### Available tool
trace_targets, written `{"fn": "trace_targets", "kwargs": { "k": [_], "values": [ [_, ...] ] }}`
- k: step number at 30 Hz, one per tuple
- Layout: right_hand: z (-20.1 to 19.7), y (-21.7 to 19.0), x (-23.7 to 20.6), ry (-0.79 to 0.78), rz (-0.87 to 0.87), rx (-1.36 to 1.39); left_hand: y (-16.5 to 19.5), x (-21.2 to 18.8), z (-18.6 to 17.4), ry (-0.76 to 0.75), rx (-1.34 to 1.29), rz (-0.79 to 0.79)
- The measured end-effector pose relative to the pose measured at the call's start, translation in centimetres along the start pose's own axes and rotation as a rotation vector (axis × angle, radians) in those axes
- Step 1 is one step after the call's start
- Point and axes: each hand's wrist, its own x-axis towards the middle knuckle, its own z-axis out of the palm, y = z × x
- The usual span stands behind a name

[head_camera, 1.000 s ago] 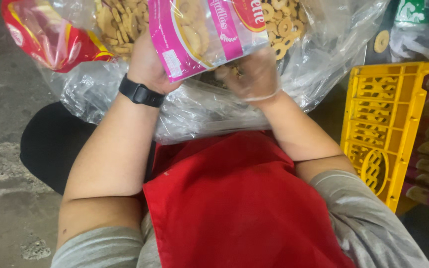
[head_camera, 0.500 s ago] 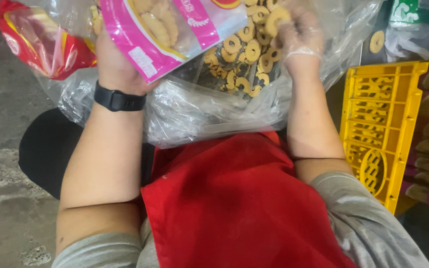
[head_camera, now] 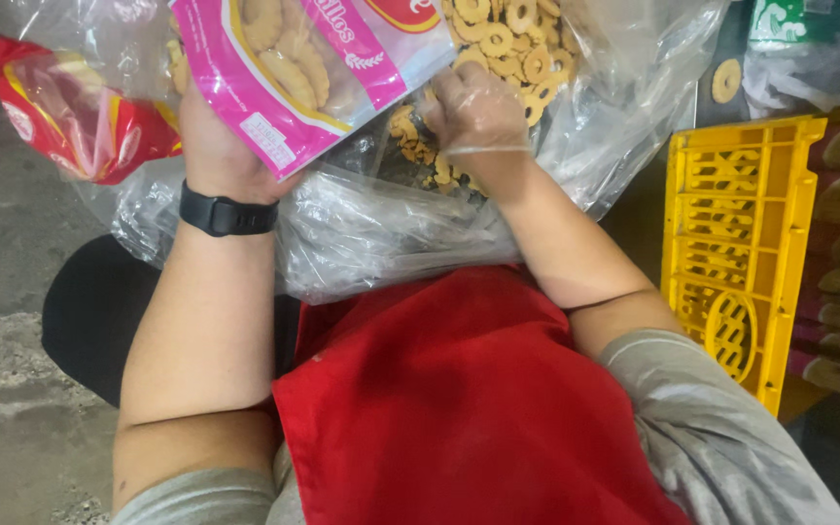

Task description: The person scoops ring-shaped snacks from a large plastic bag into small pink retail packets. After filling each packet, they place it into a yellow crate. The process is repeated continuously throughout the clip.

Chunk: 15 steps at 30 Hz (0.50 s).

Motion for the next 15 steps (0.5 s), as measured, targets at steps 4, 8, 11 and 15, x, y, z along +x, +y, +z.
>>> {"fn": "trace_targets", "kwargs": {
  "k": [4, 8, 11, 15],
  "values": [
    [0.1, -0.4, 0.2, -0.018, 0.015, 0.104, 0.2, -0.4, 0.5, 0.205, -0.133, -0.112],
    [0.3, 1.8, 2.3, -0.319, 0.529, 0.285, 0.2, -0.2, 0.4, 0.192, -0.147, -0.113],
    [0.0, 2.5, 3.4, -0.1, 0.587, 0.747, 0.1, 0.0, 0.1, 0.096, -0.06, -0.066],
    [1.1, 1.1, 5.7, -0.126, 0.568, 0.921, 0.1, 0.1, -0.1, 0.086, 0.005, -0.024]
  ]
}}
